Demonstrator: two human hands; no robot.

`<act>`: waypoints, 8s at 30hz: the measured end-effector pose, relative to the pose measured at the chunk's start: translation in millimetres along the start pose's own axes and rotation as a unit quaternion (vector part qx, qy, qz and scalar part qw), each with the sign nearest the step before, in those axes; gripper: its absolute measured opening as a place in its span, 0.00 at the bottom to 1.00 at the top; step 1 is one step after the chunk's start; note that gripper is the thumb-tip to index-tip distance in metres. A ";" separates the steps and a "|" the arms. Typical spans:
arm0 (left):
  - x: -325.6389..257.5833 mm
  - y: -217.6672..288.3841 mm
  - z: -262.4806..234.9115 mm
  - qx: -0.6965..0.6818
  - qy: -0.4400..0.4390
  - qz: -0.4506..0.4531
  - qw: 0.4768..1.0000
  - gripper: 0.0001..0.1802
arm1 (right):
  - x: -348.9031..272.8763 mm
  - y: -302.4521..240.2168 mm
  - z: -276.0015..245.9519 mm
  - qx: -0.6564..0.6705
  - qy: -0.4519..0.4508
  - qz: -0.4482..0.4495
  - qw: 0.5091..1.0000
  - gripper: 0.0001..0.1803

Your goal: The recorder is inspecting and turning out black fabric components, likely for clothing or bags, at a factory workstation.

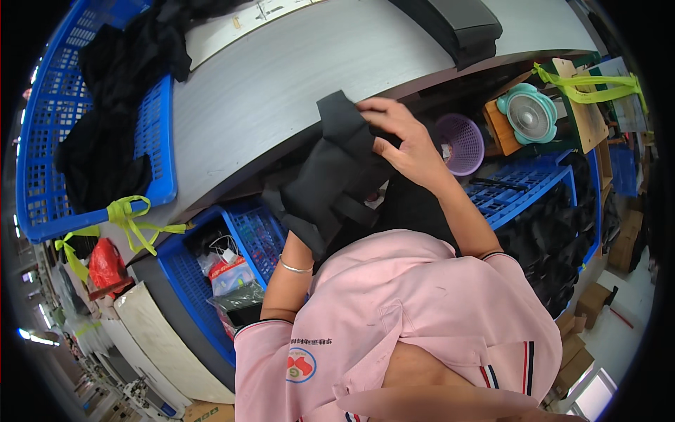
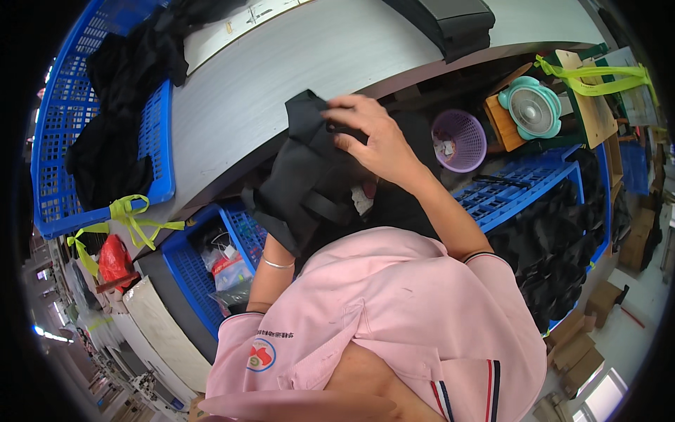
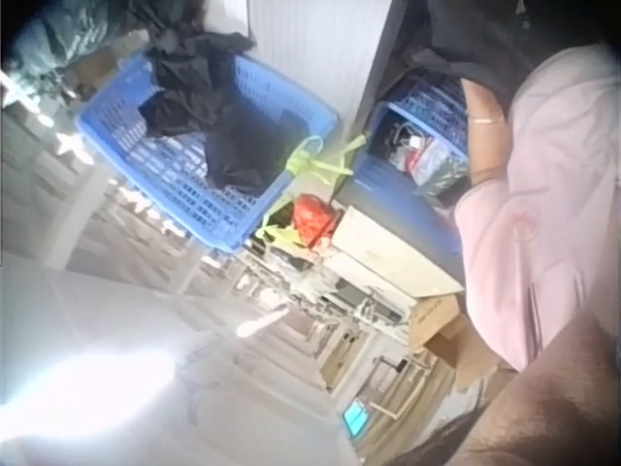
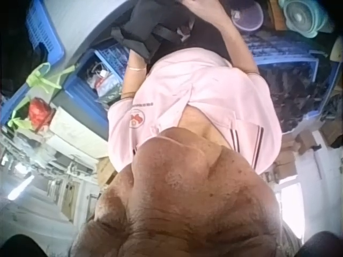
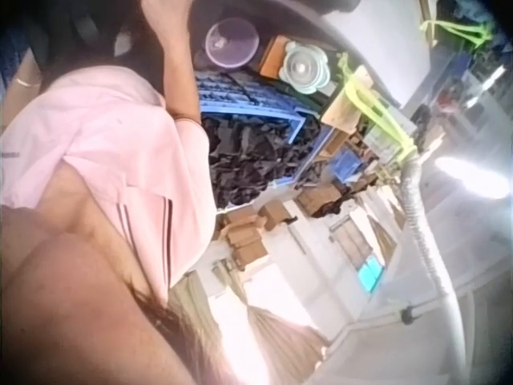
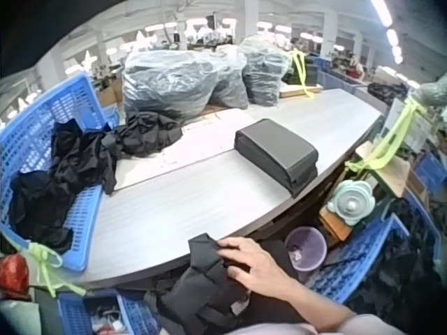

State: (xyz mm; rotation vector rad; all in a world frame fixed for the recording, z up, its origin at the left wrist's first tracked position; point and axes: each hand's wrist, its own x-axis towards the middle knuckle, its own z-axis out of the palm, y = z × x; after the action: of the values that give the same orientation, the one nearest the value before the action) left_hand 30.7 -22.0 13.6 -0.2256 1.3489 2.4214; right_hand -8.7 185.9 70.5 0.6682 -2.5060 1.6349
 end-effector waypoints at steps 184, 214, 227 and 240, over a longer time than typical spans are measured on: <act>1.6 20.0 60.8 0.527 -0.048 0.439 0.726 0.26 | 6.7 77.0 48.0 0.027 0.016 0.023 0.999 0.16; -2.7 -15.1 87.8 0.355 0.183 0.437 0.806 0.38 | -12.0 45.7 40.9 0.612 0.145 0.229 0.744 0.21; 11.2 -19.6 31.6 0.224 0.224 0.285 0.905 0.21 | 9.6 83.0 67.9 0.036 0.194 0.029 0.980 0.19; 48.4 -65.5 2.1 -0.097 0.097 0.040 0.990 0.08 | 30.6 41.2 99.0 -0.383 0.019 -0.020 0.923 0.19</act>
State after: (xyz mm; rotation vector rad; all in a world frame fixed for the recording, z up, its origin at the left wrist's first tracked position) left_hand 11.2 22.4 -51.8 -0.4770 1.2183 2.6595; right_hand -35.7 102.4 1.8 0.5569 -2.7464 0.5271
